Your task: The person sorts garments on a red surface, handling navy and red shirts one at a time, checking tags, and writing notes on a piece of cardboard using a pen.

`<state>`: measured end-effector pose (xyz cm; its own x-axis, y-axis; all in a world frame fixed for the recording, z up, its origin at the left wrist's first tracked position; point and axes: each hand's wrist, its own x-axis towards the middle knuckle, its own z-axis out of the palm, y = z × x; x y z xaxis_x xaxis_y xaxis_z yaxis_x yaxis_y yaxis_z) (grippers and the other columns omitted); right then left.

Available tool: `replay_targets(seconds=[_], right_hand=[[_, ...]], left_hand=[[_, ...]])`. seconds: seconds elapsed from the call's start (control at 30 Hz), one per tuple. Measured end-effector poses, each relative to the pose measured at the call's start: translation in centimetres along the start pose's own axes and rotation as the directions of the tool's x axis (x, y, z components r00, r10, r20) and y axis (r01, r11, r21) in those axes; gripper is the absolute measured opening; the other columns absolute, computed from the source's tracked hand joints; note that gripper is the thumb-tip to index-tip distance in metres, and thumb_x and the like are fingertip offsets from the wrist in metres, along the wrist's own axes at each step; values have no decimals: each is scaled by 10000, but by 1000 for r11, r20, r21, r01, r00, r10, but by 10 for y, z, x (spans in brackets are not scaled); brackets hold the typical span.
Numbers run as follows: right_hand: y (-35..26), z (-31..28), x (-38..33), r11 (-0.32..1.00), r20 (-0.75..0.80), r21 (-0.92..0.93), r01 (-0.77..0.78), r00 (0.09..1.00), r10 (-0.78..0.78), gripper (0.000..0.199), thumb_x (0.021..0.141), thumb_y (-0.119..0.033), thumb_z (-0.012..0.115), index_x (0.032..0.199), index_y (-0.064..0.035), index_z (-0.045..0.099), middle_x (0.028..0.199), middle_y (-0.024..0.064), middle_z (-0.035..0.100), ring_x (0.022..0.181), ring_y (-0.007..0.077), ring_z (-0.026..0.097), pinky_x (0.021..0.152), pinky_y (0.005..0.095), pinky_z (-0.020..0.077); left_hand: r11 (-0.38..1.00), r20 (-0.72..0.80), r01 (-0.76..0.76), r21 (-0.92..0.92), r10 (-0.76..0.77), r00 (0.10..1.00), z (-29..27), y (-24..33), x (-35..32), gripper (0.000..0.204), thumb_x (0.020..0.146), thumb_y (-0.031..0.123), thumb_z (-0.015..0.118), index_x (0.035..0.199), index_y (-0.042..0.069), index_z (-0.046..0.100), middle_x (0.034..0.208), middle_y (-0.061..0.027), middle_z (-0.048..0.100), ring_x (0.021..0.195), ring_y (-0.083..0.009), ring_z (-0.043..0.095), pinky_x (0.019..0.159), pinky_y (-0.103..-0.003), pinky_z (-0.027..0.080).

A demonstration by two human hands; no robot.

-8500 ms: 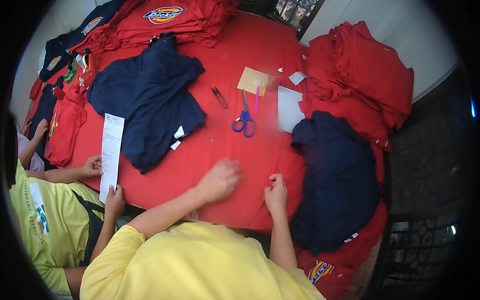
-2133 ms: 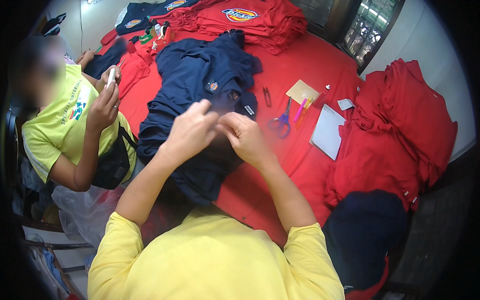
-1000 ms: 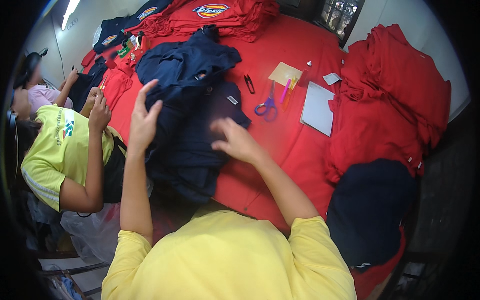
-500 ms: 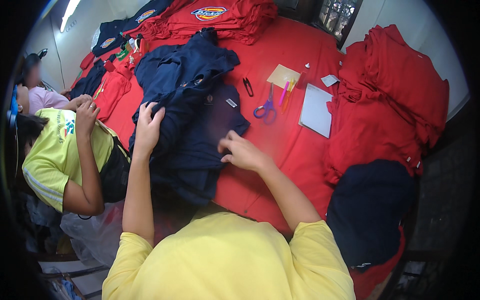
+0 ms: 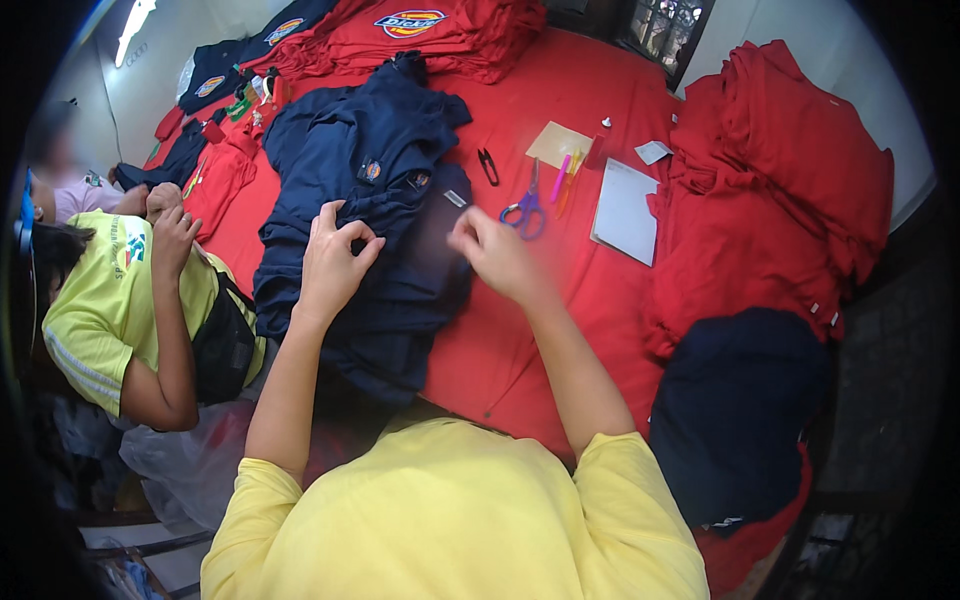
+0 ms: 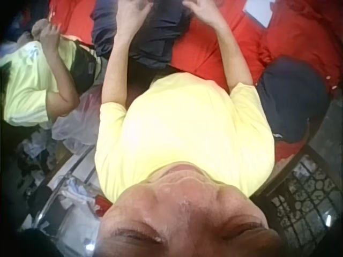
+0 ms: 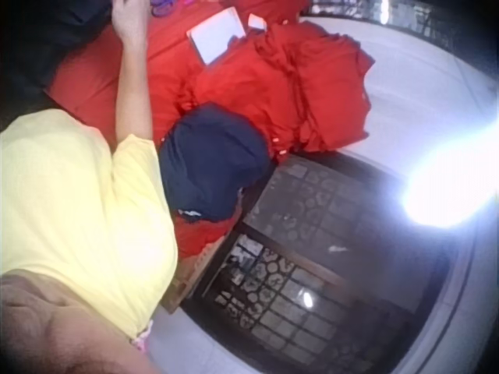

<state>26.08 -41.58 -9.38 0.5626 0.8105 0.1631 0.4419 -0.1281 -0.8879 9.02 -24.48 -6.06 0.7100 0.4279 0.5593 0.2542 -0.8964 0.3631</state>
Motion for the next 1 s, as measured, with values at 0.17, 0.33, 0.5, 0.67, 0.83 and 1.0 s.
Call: replay_targets(seconds=[0.17, 0.33, 0.5, 0.67, 0.83, 1.0], right_hand=[[23, 38, -24, 921, 166, -278, 273, 958, -233, 253, 836, -64, 630, 1071, -37, 538, 864, 163, 641, 879, 359, 649, 773, 431, 492], [-12, 38, 12, 960, -33, 17, 280, 959, -280, 136, 857, -22, 595, 988, 7, 568, 861, 168, 631, 819, 266, 659, 714, 372, 507], [-26, 39, 13, 923, -177, 186, 337, 935, -306, 135, 890, -11, 583, 1023, 11, 595, 904, 68, 654, 845, 139, 652, 771, 278, 526], [19, 49, -27, 908, 214, -170, 384, 913, -347, 309, 829, -102, 690, 1114, -69, 577, 1098, 134, 570, 1142, 307, 552, 934, 395, 469], [27, 68, -57, 983, 178, -84, 160, 973, -143, 286, 829, -153, 700, 1069, -77, 566, 1034, 129, 541, 988, 333, 565, 854, 410, 474], [-6, 35, -51, 979, 242, -34, 200, 952, -186, 171, 851, -149, 652, 959, -40, 578, 874, 106, 560, 822, 288, 600, 741, 379, 473]], left_hand=[[998, 90, -48, 39, 45, 995, -4, 10, -3, 283, 686, 246, 818, 822, 45, 671, 1276, -200, 496, 1122, -361, 510, 859, -420, 506], [951, 117, -195, 241, 171, 978, 9, 36, -13, 557, 543, 345, 881, 963, 63, 648, 1296, -225, 460, 1159, -402, 468, 907, -447, 484], [950, -128, 203, -236, -238, 963, -9, -38, 25, 317, 798, 236, 737, 982, 0, 631, 1096, -137, 611, 968, -283, 606, 853, -359, 495], [286, 44, 309, -907, -666, 745, -84, -129, 41, 388, 922, 325, 647, 1109, -15, 624, 1021, -91, 667, 902, -183, 653, 798, -318, 520], [82, 91, 203, -976, -692, 716, -89, -140, 38, 414, 941, 332, 622, 1098, -51, 611, 1020, -119, 670, 850, -234, 682, 757, -348, 564], [277, -20, 235, -932, -686, 728, -83, -132, 32, 375, 946, 313, 620, 1059, -45, 630, 986, -91, 663, 847, -168, 642, 762, -305, 523]])
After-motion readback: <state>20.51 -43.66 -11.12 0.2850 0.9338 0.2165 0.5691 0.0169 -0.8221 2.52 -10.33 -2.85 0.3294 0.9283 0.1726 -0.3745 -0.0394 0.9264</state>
